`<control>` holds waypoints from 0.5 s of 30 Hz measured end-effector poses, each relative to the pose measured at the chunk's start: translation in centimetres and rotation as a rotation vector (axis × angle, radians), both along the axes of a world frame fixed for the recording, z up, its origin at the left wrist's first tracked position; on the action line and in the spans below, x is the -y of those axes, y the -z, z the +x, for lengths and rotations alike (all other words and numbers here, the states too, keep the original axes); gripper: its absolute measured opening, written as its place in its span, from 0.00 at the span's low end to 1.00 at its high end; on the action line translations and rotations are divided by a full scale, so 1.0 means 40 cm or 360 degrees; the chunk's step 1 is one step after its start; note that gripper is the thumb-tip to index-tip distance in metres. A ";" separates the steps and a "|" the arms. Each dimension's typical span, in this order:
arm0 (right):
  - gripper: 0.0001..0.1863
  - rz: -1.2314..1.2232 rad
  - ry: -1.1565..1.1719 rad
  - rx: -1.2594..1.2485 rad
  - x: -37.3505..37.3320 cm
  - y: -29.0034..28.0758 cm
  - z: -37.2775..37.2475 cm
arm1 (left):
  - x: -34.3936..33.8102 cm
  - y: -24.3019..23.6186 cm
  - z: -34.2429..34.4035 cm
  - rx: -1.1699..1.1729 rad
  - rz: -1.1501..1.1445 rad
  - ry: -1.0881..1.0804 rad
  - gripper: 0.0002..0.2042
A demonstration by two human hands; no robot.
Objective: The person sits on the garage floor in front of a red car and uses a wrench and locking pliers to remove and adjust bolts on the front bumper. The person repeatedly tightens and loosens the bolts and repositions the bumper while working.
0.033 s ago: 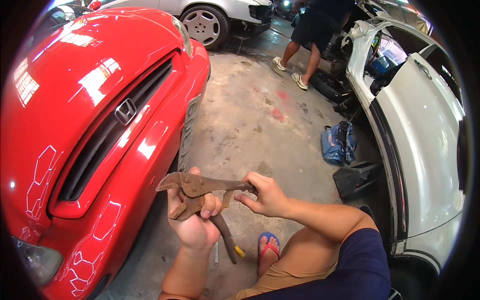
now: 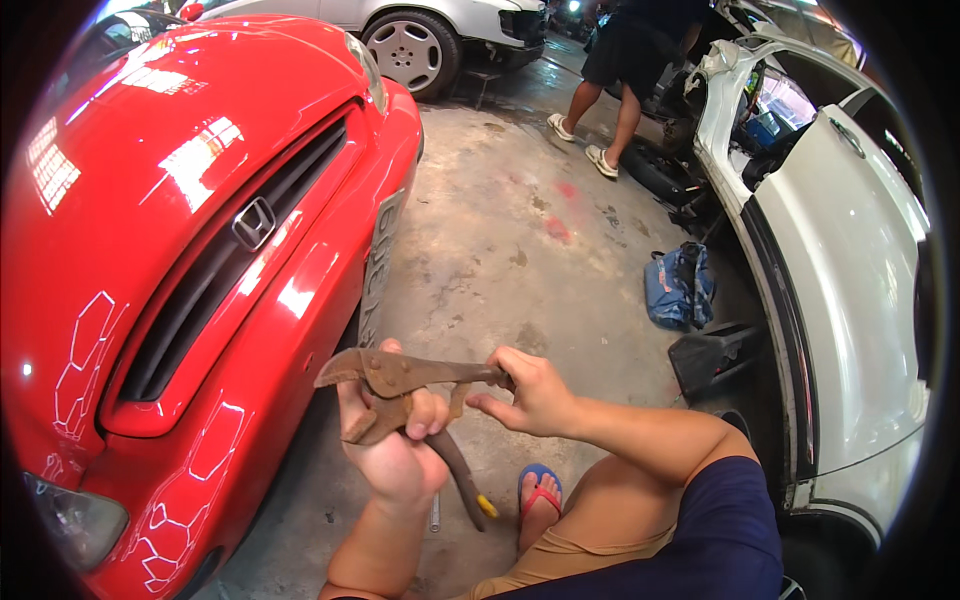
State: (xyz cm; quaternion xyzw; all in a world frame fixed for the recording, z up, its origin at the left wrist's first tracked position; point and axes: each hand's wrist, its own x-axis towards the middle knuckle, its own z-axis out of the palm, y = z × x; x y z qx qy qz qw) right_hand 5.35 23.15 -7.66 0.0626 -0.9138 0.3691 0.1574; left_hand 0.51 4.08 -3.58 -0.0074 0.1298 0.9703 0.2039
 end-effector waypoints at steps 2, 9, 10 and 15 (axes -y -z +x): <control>0.15 -0.0018 0.0046 0.0109 -0.008 -0.007 0.016 | -0.007 -0.025 0.024 0.0025 -0.0036 0.0063 0.27; 0.17 -0.0388 -0.0085 0.0675 0.039 -0.041 0.080 | 0.075 0.008 -0.061 -0.0622 0.0326 0.0769 0.17; 0.17 -0.0490 -0.0120 0.0822 0.049 -0.042 0.089 | 0.082 0.012 -0.073 -0.0755 0.0384 0.0922 0.16; 0.24 -0.0841 -0.0708 0.1466 0.044 -0.002 0.107 | 0.094 0.043 -0.083 -0.0496 0.0362 0.1248 0.18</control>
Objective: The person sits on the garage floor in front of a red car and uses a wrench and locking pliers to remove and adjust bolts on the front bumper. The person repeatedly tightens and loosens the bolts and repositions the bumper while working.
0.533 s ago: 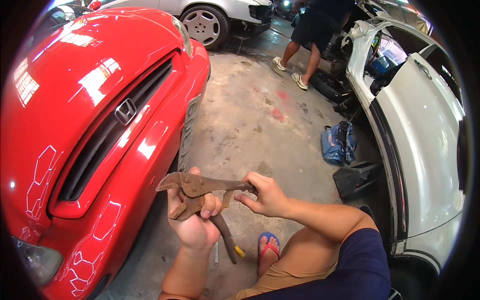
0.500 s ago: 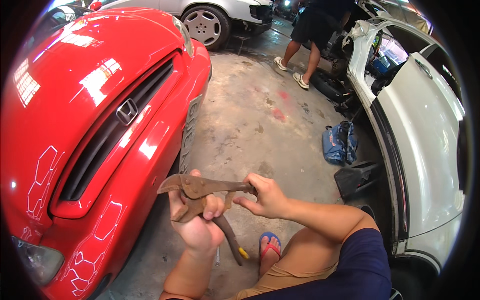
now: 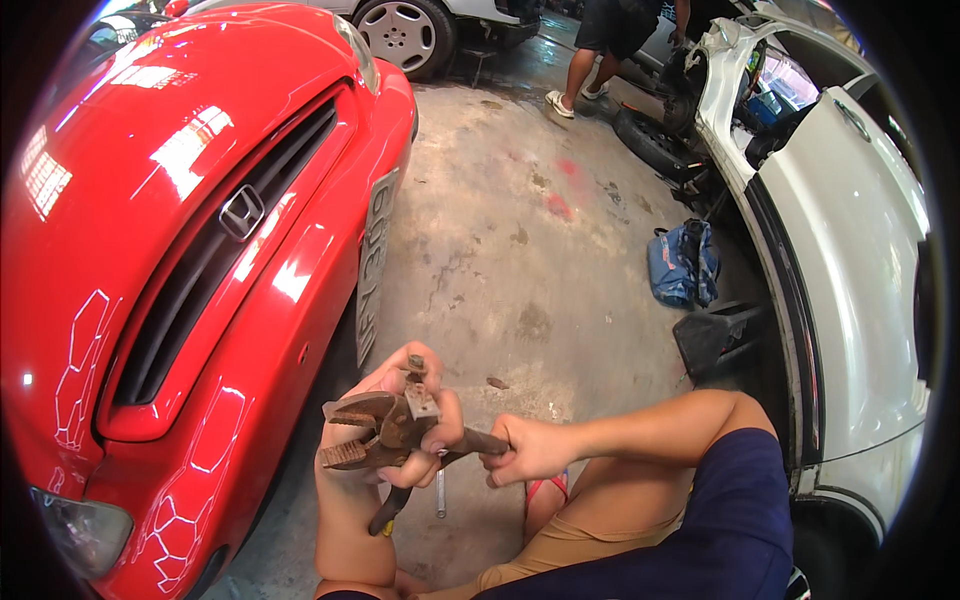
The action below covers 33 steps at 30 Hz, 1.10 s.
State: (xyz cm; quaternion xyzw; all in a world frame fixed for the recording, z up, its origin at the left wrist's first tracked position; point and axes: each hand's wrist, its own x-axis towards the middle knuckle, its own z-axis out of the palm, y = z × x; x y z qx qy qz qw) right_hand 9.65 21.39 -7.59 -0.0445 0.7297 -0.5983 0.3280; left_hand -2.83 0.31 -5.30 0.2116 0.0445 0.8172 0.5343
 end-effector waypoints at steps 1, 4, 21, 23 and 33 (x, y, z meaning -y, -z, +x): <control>0.24 -0.0234 -0.0054 0.0197 0.004 0.011 0.013 | 0.005 0.005 -0.005 -0.0025 0.0014 0.0041 0.19; 0.24 -0.0790 -0.0219 0.0707 0.026 0.043 0.085 | 0.015 -0.015 0.016 0.0156 0.0036 0.0261 0.21; 0.10 0.0601 0.0555 -0.0828 -0.032 -0.004 -0.033 | -0.024 -0.037 0.044 -0.0361 -0.0130 -0.0386 0.23; 0.08 0.0410 0.0276 -0.0383 -0.008 -0.022 0.006 | 0.019 -0.037 0.052 -0.0563 -0.0251 -0.0279 0.26; 0.22 -0.0943 -0.0463 0.0264 -0.016 -0.043 -0.053 | -0.027 0.030 0.062 -0.0462 0.0064 0.0021 0.21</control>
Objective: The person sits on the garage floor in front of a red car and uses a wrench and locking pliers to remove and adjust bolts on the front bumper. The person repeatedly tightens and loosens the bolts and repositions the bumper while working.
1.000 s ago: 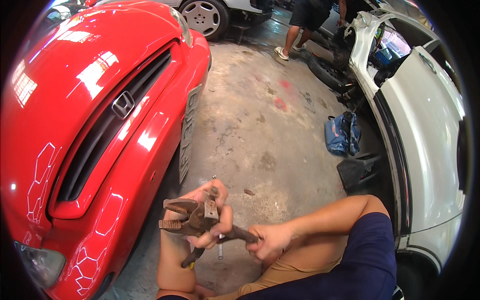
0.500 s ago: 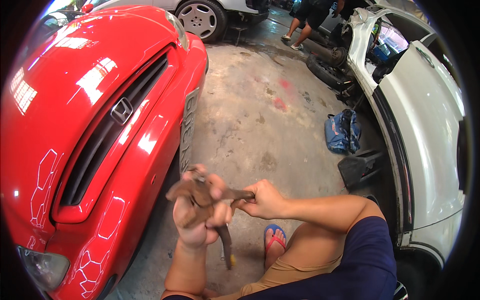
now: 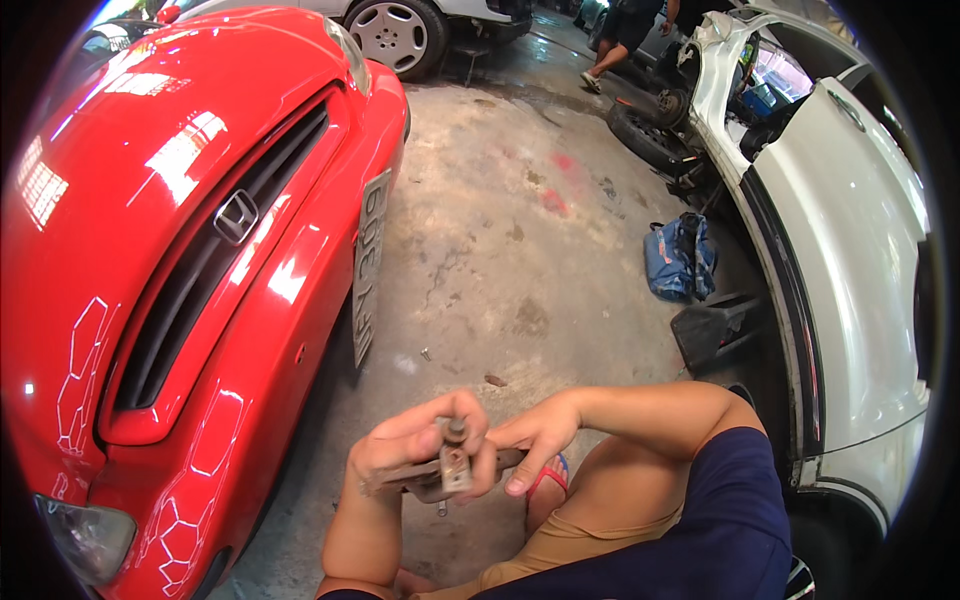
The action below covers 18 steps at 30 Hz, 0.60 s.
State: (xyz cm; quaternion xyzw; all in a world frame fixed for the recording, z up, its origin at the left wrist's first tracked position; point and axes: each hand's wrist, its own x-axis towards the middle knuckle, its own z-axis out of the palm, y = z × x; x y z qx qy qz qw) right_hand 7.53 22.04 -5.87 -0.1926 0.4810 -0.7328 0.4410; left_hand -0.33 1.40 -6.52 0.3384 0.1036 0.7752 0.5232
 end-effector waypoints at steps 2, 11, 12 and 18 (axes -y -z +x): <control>0.39 0.0072 -0.0382 0.0021 -0.016 0.032 -0.010 | -0.023 -0.017 -0.016 0.0109 -0.0095 0.0186 0.20; 0.50 0.0202 0.0109 0.0245 0.044 0.005 0.088 | -0.064 0.025 -0.139 -0.0220 -0.0811 -0.1797 0.12; 0.50 0.0181 0.0145 0.0250 0.039 -0.018 0.075 | -0.044 0.039 -0.153 -0.0127 -0.0642 -0.1972 0.11; 0.49 0.0409 0.0551 -0.0297 0.006 -0.047 0.034 | -0.075 0.013 -0.105 -0.0449 -0.0650 -0.2369 0.13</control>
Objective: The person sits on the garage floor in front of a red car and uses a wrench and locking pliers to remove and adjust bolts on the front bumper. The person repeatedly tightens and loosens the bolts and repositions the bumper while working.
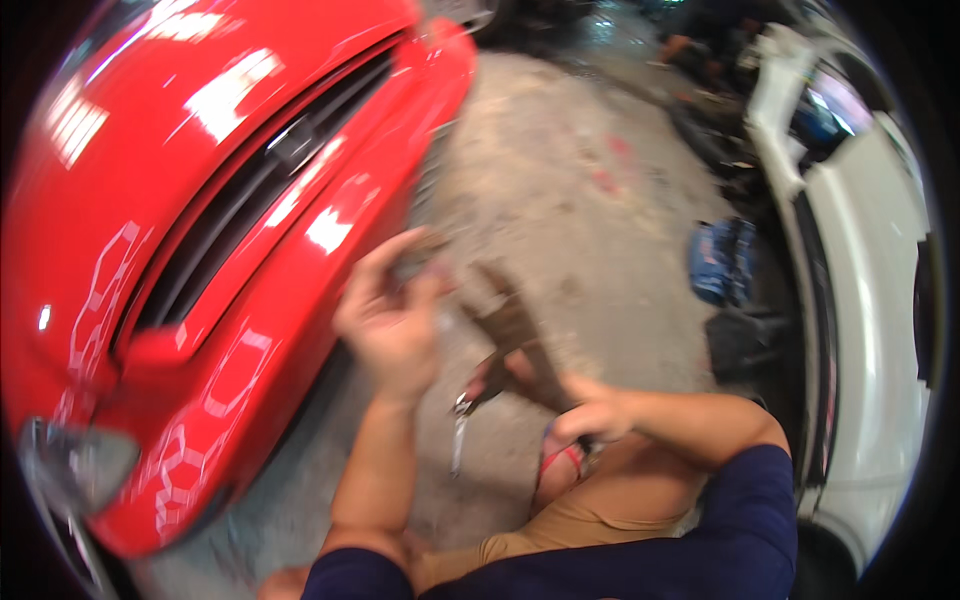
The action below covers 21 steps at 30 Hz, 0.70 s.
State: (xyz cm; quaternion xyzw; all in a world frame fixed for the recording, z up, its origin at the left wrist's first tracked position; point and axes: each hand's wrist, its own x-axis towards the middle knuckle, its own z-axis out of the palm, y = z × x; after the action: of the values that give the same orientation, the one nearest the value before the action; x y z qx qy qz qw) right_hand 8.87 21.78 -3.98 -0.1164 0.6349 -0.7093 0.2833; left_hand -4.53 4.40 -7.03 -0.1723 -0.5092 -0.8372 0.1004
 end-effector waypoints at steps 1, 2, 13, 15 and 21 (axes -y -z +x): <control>0.50 0.0108 0.0079 -0.0170 -0.011 0.015 0.004 | -0.001 0.002 0.007 -0.0025 -0.0025 0.0097 0.14; 0.51 0.0235 0.0167 -0.0331 -0.023 0.030 0.006 | -0.007 -0.005 0.020 -0.0038 0.0063 0.0188 0.14; 0.49 0.0800 0.0417 -0.0381 -0.012 -0.009 -0.033 | -0.016 0.002 0.055 0.0091 0.0144 0.0265 0.12; 0.50 0.0828 0.0387 -0.0346 -0.016 -0.006 -0.037 | -0.018 0.003 0.053 0.0122 0.0160 0.0248 0.12; 0.54 0.0948 0.0273 -0.0494 -0.032 -0.001 -0.040 | -0.016 -0.015 0.048 0.0544 0.0324 0.0337 0.09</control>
State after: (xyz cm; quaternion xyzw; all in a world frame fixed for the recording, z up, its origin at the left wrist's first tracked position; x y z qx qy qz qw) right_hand 7.29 23.08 -3.92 -0.0814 0.8571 -0.4878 0.1442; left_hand -2.61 5.05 -6.44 -0.0695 -0.4107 -0.9072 -0.0590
